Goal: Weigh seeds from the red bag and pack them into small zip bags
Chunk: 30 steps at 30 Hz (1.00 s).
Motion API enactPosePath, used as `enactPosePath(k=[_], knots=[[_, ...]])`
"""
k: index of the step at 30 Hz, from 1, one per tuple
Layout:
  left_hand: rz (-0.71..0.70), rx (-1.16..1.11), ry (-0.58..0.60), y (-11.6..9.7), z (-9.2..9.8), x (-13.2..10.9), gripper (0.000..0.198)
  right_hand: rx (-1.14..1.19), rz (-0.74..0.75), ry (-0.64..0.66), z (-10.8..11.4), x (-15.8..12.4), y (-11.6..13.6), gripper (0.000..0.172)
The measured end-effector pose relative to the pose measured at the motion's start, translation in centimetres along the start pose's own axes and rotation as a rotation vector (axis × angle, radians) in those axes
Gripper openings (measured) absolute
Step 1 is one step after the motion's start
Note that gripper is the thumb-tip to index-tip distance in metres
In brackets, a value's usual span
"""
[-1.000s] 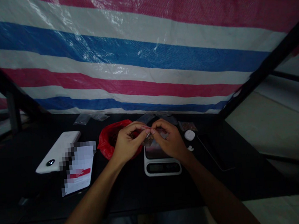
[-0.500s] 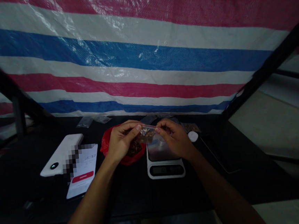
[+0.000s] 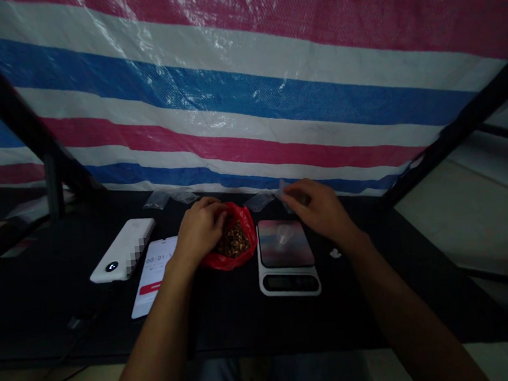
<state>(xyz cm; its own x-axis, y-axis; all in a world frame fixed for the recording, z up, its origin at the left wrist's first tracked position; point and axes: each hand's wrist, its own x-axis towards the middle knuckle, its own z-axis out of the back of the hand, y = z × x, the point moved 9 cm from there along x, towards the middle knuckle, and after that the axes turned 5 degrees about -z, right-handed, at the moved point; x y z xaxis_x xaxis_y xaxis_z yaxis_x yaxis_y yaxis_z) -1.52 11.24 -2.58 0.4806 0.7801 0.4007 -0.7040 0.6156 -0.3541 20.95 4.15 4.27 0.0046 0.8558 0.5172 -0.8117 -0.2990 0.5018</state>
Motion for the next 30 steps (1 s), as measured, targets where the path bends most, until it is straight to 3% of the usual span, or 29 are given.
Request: enactPosePath(k=[8,11,14,18,23,30], knots=[[-0.142,-0.209,0.259,-1.5,-3.4,-0.7,0.03,-0.072,0.252,0.629,-12.1,-1.8,6.9,0.02],[-0.11,-0.244,0.275,-0.9,-3.5,-0.9,0.029,-0.185,0.257,0.736,-14.6,-2.2,7.4,0.019],[-0.08,-0.291,0.308,-0.5,-3.5,-1.3,0.034,-0.254,0.213,0.768,-15.9,-2.1,6.7,0.022],[-0.057,-0.309,0.404,-0.5,-4.1,-2.2,0.023,-0.275,0.202,0.773,-16.7,-1.7,5.9,0.012],[-0.014,-0.347,0.393,0.1,-4.6,-2.2,0.02,-0.25,0.192,0.733,-16.6,-1.1,6.0,0.014],[-0.023,-0.316,0.407,0.1,-4.8,-1.9,0.023,-0.297,0.18,0.778,-16.7,-1.1,5.9,0.02]])
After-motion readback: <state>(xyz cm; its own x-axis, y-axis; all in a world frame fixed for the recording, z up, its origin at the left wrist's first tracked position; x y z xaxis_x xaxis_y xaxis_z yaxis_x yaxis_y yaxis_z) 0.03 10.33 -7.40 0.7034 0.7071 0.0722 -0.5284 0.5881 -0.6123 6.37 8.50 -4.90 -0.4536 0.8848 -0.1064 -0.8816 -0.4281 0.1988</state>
